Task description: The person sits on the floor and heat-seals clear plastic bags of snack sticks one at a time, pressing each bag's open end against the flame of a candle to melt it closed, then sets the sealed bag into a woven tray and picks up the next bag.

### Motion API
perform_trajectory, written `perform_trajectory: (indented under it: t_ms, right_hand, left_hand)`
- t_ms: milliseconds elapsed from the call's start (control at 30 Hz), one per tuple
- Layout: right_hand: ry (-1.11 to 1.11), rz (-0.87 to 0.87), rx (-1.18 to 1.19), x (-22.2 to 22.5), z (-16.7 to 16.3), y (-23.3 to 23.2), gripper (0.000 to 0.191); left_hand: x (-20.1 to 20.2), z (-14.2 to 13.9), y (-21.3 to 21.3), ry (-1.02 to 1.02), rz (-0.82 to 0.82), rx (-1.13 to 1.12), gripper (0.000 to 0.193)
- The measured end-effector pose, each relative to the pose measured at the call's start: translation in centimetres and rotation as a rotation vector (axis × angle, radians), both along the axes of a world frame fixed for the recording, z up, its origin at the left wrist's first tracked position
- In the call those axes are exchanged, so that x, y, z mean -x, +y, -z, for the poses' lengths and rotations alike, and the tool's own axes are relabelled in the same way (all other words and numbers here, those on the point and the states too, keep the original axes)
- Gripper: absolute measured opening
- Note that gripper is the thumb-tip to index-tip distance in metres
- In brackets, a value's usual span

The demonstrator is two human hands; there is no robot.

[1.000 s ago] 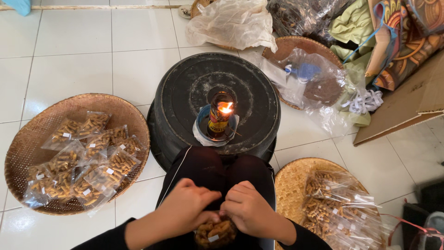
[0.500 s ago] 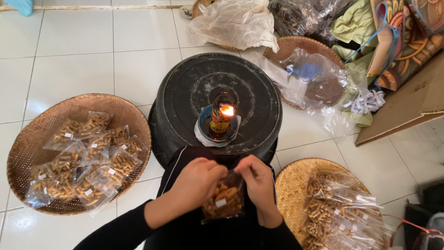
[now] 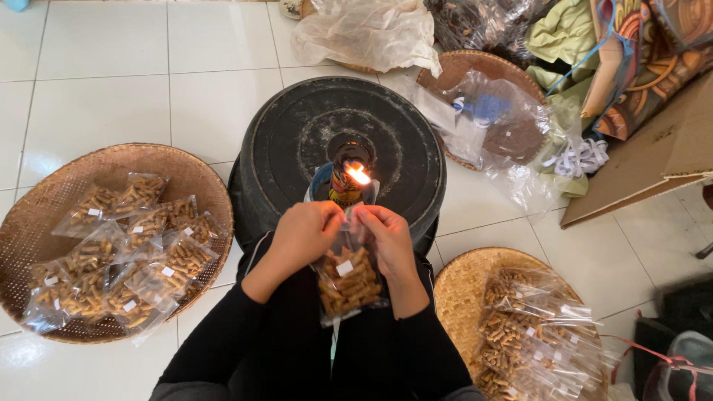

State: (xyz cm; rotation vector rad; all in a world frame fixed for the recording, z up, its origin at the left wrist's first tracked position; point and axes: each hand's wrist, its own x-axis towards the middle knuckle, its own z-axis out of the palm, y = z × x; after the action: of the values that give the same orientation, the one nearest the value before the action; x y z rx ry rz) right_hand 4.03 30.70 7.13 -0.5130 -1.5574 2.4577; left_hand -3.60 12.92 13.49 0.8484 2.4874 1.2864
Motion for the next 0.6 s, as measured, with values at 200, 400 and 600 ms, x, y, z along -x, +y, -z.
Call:
perform_trajectory:
  t_ms: [200, 400, 600]
  right_hand:
    - [-0.034, 0.066, 0.004, 2.5, 1.4, -1.0, 0.016]
    - [-0.009, 0.172, 0.179, 4.0, 2.3, -2.2, 0.014]
    - [-0.018, 0.262, 0.173, 5.0, 2.2, -3.3, 0.015]
  left_hand:
    - [1.6, 0.3, -0.3, 0.106, -0.118, 0.003, 0.019]
    - [2.9, -0.4, -0.9, -0.016, -0.117, -0.08, 0.023]
    - [3.5, -1.1, -0.9, 0.011, -0.157, -0.052, 0.02]
